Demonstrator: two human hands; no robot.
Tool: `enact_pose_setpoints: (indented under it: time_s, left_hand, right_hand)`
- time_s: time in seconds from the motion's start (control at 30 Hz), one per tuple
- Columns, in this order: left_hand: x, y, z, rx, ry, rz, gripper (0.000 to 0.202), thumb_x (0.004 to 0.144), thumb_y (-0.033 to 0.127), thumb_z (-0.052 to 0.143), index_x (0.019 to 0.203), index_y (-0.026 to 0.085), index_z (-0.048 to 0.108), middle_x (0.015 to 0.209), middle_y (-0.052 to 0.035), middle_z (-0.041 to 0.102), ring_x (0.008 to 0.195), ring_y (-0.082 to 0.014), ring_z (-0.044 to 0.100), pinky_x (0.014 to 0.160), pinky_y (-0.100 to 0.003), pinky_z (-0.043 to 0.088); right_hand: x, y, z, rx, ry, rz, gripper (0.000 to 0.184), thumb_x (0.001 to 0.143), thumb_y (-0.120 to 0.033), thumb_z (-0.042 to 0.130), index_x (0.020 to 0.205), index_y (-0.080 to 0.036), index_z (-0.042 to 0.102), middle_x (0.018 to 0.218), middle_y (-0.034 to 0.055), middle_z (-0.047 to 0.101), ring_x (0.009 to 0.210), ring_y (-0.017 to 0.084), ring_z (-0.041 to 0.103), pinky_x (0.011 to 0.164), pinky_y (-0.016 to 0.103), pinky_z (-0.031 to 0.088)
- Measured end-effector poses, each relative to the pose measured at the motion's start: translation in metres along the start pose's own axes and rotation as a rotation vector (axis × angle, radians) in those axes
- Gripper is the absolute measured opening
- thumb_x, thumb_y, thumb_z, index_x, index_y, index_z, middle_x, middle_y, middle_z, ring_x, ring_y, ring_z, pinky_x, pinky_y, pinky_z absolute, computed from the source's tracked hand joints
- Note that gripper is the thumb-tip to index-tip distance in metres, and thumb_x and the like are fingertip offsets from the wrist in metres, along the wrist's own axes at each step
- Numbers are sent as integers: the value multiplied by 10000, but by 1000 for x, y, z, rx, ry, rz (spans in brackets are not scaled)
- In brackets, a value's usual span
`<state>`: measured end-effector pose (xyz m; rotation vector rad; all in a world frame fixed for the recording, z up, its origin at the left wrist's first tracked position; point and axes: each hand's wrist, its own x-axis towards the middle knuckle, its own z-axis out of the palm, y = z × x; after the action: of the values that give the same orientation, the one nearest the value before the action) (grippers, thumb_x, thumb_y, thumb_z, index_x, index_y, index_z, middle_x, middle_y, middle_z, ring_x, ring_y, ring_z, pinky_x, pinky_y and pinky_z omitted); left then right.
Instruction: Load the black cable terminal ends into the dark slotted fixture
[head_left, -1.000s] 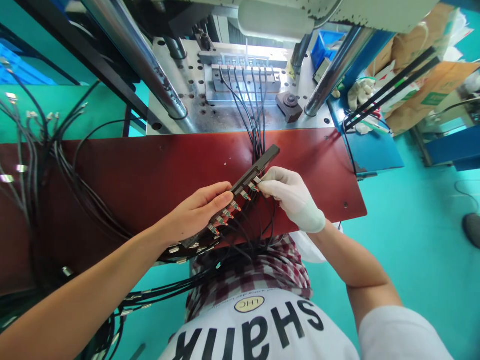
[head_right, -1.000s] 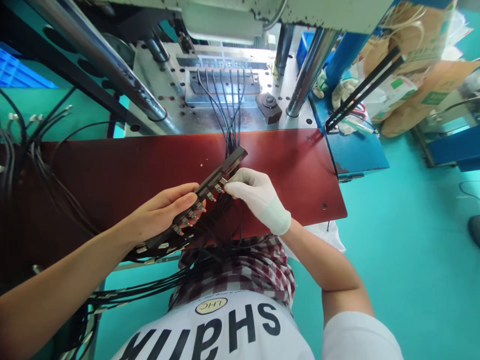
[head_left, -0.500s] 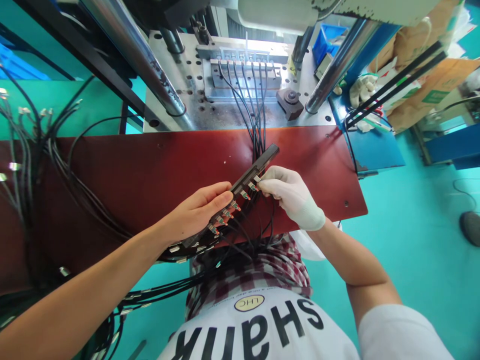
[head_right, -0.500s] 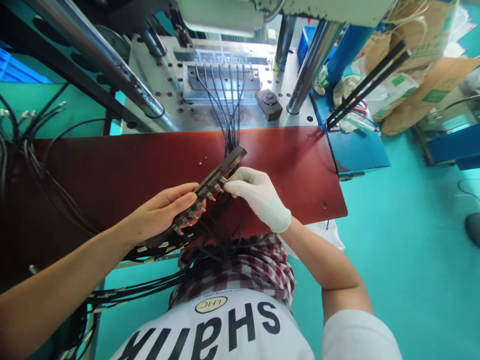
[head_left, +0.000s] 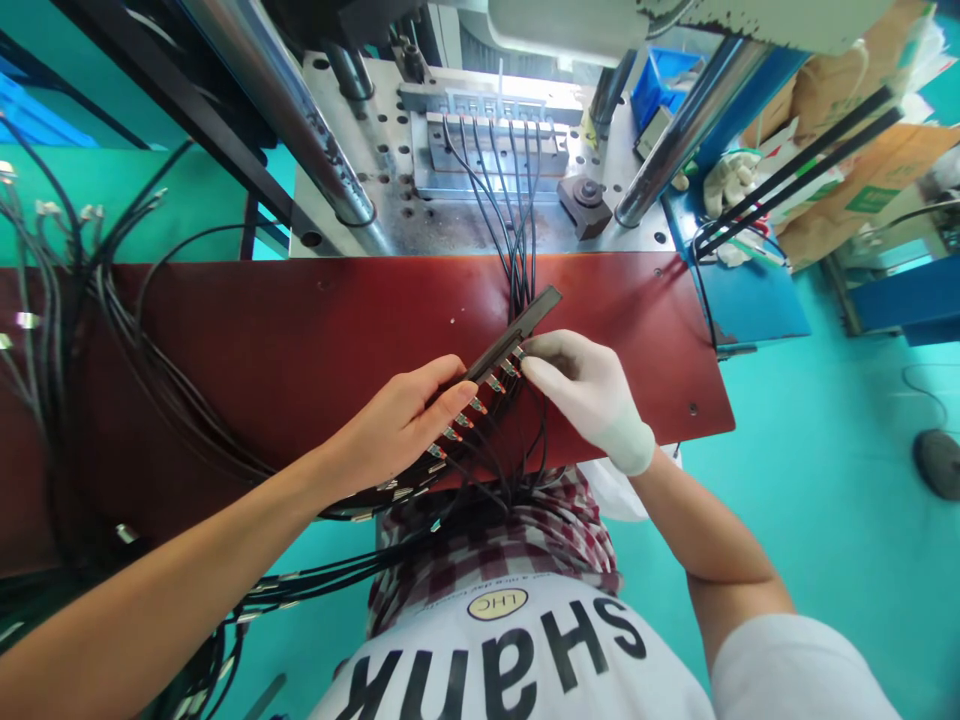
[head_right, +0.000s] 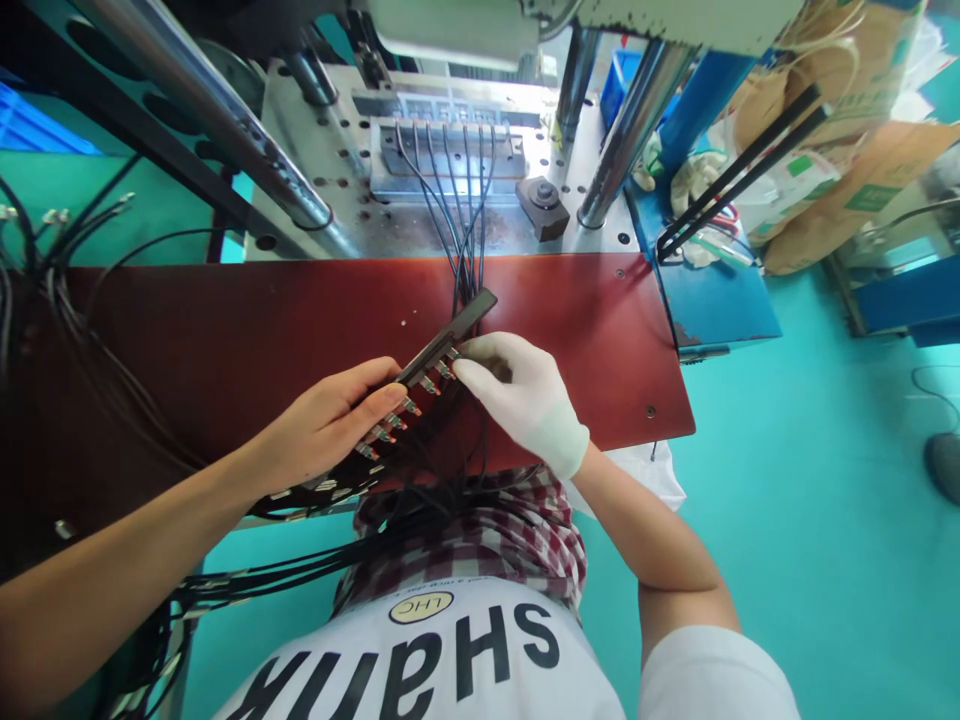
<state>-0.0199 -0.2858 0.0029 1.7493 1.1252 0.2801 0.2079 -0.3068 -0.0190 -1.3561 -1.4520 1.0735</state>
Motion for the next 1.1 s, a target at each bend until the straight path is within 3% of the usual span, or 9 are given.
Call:
enact_pose_setpoints:
  time_s: [0.13,0.23,0.43,0.63,1.1]
  left_hand:
    - [-1,1,1,-47,-7,-8,384,993,533,408,909,168,492,722,29,471,633,-98,450,572,-232,335]
    - [-1,0,1,-38,6,-2,385,991,532,416,913,165,501,737,26,478,645,-98,453,576,-240,331]
    - [0,-3,-1,-15,2,26,387,1000,523,404,890,163,491,757,23,478,684,-103,451,597,-253,330]
    - [0,-3,-1,-5,-1,31,396,998,528,404,869,161,476,745,24,470,669,-101,452,583,-258,307]
    - [0,-3,-1,-40,-8,22,391,994,528,412,906,159,506,773,16,531,691,-112,497,594,-253,320]
  right_hand:
    - [-18,-2,5,-602,235,-401,172,904,-318,639,995,-201,725,850,28,620,757,120,546,719,305,411]
    - [-21,0,12,-855,266,-522,153,912,-317,634,963,-215,737,783,12,621,723,123,538,678,333,356]
    - [-14,3,16,-799,279,-510,133,915,-275,623,856,-205,719,711,-2,590,660,104,490,662,321,345]
    - [-15,3,10,-739,198,-503,122,926,-282,632,937,-202,723,792,2,632,715,95,553,679,301,376]
    - [-13,8,18,-834,286,-572,113,915,-250,618,849,-193,689,707,-7,583,626,103,438,639,319,338]
